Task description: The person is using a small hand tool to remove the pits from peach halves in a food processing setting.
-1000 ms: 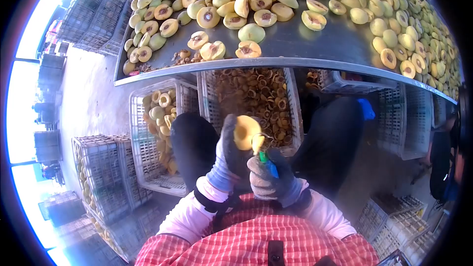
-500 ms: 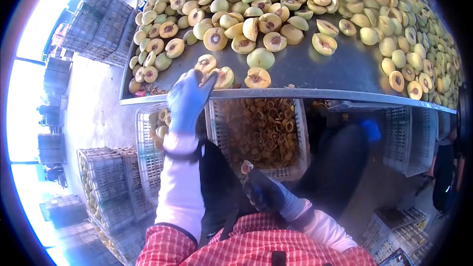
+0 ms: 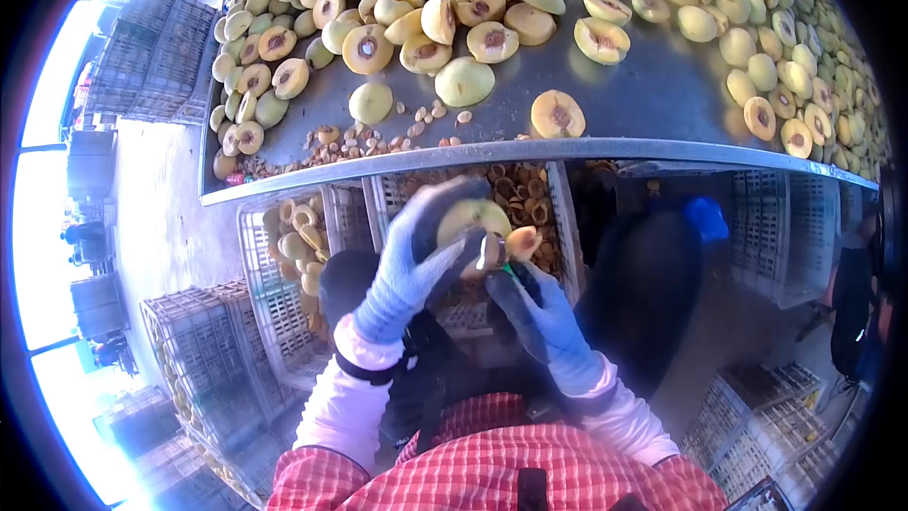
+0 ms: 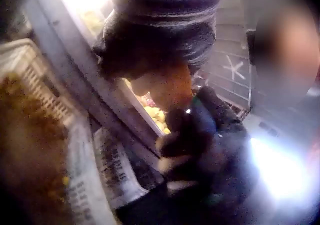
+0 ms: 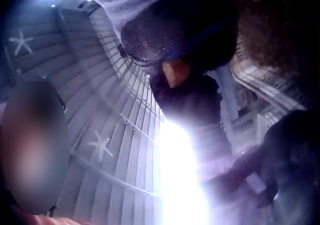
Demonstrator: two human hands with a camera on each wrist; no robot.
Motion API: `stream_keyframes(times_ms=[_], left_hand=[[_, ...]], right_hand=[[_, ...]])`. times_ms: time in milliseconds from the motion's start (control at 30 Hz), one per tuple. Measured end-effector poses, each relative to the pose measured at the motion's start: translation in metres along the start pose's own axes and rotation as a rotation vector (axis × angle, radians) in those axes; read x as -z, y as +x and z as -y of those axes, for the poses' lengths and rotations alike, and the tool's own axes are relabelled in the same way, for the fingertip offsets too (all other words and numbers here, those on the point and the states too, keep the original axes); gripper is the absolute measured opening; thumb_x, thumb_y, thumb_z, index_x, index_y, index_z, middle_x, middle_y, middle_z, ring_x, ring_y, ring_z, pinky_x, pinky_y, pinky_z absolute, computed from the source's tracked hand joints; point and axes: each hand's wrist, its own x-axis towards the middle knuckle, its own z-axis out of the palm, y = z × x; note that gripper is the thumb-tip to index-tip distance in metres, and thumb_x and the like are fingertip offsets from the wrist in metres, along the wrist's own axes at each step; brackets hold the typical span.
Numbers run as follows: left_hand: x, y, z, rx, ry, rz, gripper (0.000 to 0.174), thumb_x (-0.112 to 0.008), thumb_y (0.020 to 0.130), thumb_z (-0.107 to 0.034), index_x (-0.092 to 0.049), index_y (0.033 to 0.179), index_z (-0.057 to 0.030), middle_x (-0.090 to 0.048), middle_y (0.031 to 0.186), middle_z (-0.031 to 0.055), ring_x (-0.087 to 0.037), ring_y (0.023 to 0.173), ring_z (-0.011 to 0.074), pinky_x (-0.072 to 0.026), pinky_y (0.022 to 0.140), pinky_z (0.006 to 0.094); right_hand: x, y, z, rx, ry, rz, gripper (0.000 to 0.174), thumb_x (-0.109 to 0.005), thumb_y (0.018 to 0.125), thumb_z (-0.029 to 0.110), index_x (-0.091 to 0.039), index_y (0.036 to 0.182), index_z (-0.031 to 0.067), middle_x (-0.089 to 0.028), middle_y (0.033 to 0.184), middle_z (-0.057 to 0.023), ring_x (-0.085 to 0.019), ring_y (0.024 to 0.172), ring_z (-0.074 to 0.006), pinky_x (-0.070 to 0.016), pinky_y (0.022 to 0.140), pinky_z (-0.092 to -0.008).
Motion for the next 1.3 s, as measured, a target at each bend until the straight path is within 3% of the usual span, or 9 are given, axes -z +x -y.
stream_keyframes(times_ms=[167,467,700,767,900,1033,1100,1167,1300], left_hand=[[-0.024,-0.030,0.005,0.079,-0.495,-0.089,0.051,-0.051,0.095,-0.032,-0.046,0.132,0.0040,-0.051,0.129,0.0142,-0.049,0.119,0.0224,-0.0355,0.104,0.0348],[-0.052,-0.053,-0.005,-0.045,-0.219,-0.256,0.048,-0.045,0.098,-0.031,-0.042,0.134,0.0015,-0.054,0.123,0.0152,-0.053,0.110,0.0217,-0.0413,0.096,0.0325],[-0.051,-0.058,0.002,-0.043,-0.154,-0.277,0.039,-0.047,0.098,-0.028,-0.052,0.123,0.0013,-0.063,0.103,0.0135,-0.060,0.096,0.0193,-0.0464,0.085,0.0314],[-0.039,-0.055,0.001,0.087,-0.052,-0.107,0.036,-0.048,0.097,-0.028,-0.055,0.117,0.0003,-0.064,0.098,0.0113,-0.061,0.093,0.0175,-0.0469,0.082,0.0309],[-0.029,-0.042,0.015,0.240,-0.252,0.130,0.035,-0.048,0.097,-0.029,-0.059,0.108,0.0026,-0.064,0.095,0.0109,-0.062,0.089,0.0170,-0.0459,0.083,0.0271],[-0.059,-0.056,0.002,0.181,-0.497,-0.277,0.044,-0.046,0.098,-0.037,-0.056,0.117,0.0023,-0.062,0.105,0.0102,-0.058,0.099,0.0165,-0.0443,0.091,0.0287],[-0.077,-0.058,0.001,0.067,-0.306,-0.482,0.050,-0.044,0.098,-0.041,-0.054,0.120,0.0020,-0.060,0.111,0.0122,-0.057,0.103,0.0169,-0.0441,0.092,0.0299],[-0.072,-0.060,0.001,0.147,-0.316,-0.452,0.041,-0.052,0.096,-0.034,-0.057,0.117,0.0009,-0.062,0.107,0.0113,-0.059,0.097,0.0165,-0.0469,0.087,0.0295],[-0.060,-0.057,0.006,0.112,-0.139,-0.336,0.028,-0.063,0.090,-0.019,-0.058,0.112,-0.0006,-0.067,0.097,0.0122,-0.064,0.086,0.0172,-0.0511,0.078,0.0296]], right_hand=[[-0.006,-0.005,-0.009,0.139,-0.140,-0.071,0.025,-0.060,0.093,0.023,-0.057,0.096,-0.0017,-0.058,0.072,-0.0106,-0.054,0.066,-0.0129,-0.0441,0.061,-0.0303],[-0.005,-0.022,-0.003,0.273,-0.452,-0.182,0.022,-0.059,0.092,0.022,-0.057,0.096,0.0001,-0.060,0.073,-0.0189,-0.062,0.067,-0.0351,-0.0467,0.059,-0.0381],[-0.003,-0.027,-0.006,0.285,-0.651,-0.123,0.027,-0.059,0.092,0.025,-0.058,0.099,-0.0016,-0.062,0.077,-0.0228,-0.063,0.071,-0.0383,-0.0480,0.060,-0.0407],[0.003,-0.029,-0.011,0.183,-0.657,-0.052,0.028,-0.059,0.092,0.025,-0.058,0.100,-0.0019,-0.062,0.078,-0.0244,-0.064,0.074,-0.0387,-0.0483,0.061,-0.0409],[0.009,-0.028,-0.038,0.162,-0.460,-0.035,0.029,-0.057,0.094,0.027,-0.059,0.099,-0.0019,-0.063,0.074,-0.0182,-0.064,0.068,-0.0273,-0.0478,0.059,-0.0356],[-0.010,-0.026,-0.025,0.103,-0.034,-0.089,0.031,-0.054,0.097,0.030,-0.060,0.097,-0.0007,-0.061,0.073,-0.0051,-0.057,0.064,-0.0141,-0.0453,0.058,-0.0299],[-0.016,-0.023,-0.024,0.107,0.091,-0.070,0.032,-0.053,0.098,0.031,-0.060,0.097,-0.0002,-0.060,0.073,-0.0009,-0.054,0.063,-0.0116,-0.0444,0.057,-0.0284],[-0.018,-0.024,-0.031,0.153,0.120,-0.022,0.033,-0.052,0.098,0.032,-0.060,0.098,0.0004,-0.059,0.074,0.0009,-0.054,0.062,-0.0113,-0.0440,0.057,-0.0277],[-0.006,-0.034,-0.015,-0.170,0.241,0.181,0.036,-0.051,0.097,0.037,-0.058,0.097,0.0023,-0.058,0.070,-0.0017,-0.052,0.055,-0.0127,-0.0402,0.050,-0.0240]])
